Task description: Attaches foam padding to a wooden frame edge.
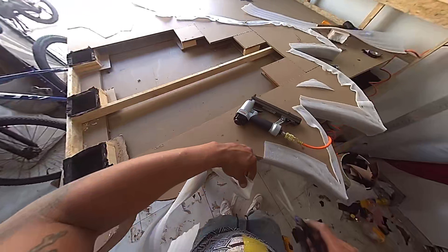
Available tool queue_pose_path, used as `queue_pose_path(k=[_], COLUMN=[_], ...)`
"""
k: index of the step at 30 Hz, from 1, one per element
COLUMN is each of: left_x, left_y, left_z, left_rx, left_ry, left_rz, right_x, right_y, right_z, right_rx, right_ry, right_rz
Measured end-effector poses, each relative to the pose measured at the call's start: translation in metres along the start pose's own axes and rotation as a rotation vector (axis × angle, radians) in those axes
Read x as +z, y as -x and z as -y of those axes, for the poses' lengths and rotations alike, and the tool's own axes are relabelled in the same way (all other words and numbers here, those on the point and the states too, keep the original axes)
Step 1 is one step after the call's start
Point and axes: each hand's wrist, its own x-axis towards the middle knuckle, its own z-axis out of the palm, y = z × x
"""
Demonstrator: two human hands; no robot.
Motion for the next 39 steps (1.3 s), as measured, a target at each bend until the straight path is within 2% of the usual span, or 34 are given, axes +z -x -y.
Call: queue_pose_path(k=[3,9,14,17,22,26,32,36,39], left_x=[-0.008,-0.013,-0.012,-0.012,-0.012,-0.018,-0.018,-0.020,-0.019], left_y=[0.000,0.003,0.004,0.010,0.021,0.031,0.053,0.074,0.084], left_z=[-0.007,-0.012,-0.012,-0.011,-0.005,0.002,0.012,0.016,0.019], left_rx=[0.000,0.031,0.053,0.058,0.084,0.060,0.062,0.036,0.020], left_ry=[-0.120,-0.201,-0.218,-0.197,-0.131,-0.067,0.026,0.110,0.145], left_rz=[-0.002,-0.015,-0.036,-0.059,-0.112,-0.138,-0.282,-0.389,-0.477], right_x=[0.034,0.069,0.077,0.072,0.075,0.066,0.047,0.034,0.033], right_y=[-0.010,-0.037,-0.045,-0.050,-0.081,-0.104,-0.138,-0.159,-0.174], right_z=[0.021,0.050,0.068,0.080,0.103,0.114,0.126,0.137,0.140], right_rx=[-0.029,-0.126,-0.168,-0.133,-0.171,-0.181,-0.299,-0.274,-0.358], right_ry=[0.248,0.418,0.463,0.493,0.567,0.588,0.607,0.687,0.703], right_rz=[-0.090,-0.244,-0.302,-0.292,-0.346,-0.257,-0.168,-0.024,0.025])
